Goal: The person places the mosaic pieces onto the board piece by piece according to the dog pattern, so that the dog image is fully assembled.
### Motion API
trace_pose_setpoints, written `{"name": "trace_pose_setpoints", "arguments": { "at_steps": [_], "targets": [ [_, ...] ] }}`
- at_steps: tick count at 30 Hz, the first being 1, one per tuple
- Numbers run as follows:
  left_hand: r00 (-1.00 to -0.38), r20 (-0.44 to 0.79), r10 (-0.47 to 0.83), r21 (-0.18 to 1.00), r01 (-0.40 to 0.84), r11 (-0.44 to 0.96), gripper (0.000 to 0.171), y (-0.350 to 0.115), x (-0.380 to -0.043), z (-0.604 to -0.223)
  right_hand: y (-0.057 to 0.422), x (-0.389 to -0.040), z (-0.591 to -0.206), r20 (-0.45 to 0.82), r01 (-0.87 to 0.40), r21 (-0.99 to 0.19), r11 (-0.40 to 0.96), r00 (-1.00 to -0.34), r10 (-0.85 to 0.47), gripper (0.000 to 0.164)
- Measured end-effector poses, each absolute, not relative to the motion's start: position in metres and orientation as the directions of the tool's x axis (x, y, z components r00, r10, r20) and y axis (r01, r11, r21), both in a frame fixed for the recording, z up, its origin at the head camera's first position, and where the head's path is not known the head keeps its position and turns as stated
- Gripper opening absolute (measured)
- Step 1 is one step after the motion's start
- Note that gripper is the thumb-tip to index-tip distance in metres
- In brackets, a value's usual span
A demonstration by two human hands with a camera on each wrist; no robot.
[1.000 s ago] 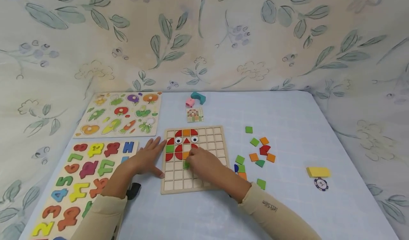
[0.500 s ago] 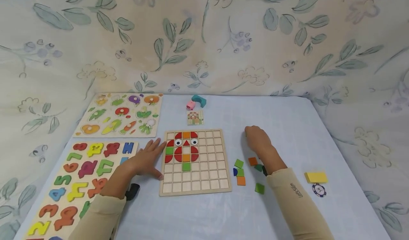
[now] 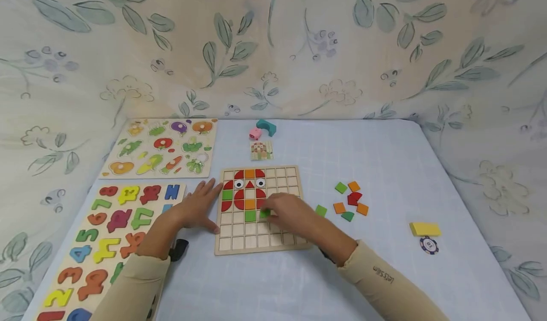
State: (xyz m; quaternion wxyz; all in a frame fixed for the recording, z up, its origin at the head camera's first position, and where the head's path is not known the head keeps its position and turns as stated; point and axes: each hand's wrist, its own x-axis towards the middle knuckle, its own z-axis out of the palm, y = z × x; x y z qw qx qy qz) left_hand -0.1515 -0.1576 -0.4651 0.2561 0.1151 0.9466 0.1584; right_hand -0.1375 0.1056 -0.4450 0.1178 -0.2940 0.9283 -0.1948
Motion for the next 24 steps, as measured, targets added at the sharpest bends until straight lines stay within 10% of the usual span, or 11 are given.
{"name": "trace_pose_setpoints", "arguments": {
  "at_steps": [11,24],
  "targets": [
    [-0.839,-0.451,0.306,0.368,0.137,0.920,0.116,-0.158,-0.152,-0.464,0.074,-0.114,-0.467,0.054,-0.760,-0.232,0.607,-0.633,-0.772,0.016],
    [-0.834,-0.463,0.301,0.367,0.128,0.921,0.118,-0.157,-0.151,-0.459,0.079,-0.114,-0.462,-0.032,-0.741,-0.343,0.577,-0.605,-0.795,0.020]
  ]
}}
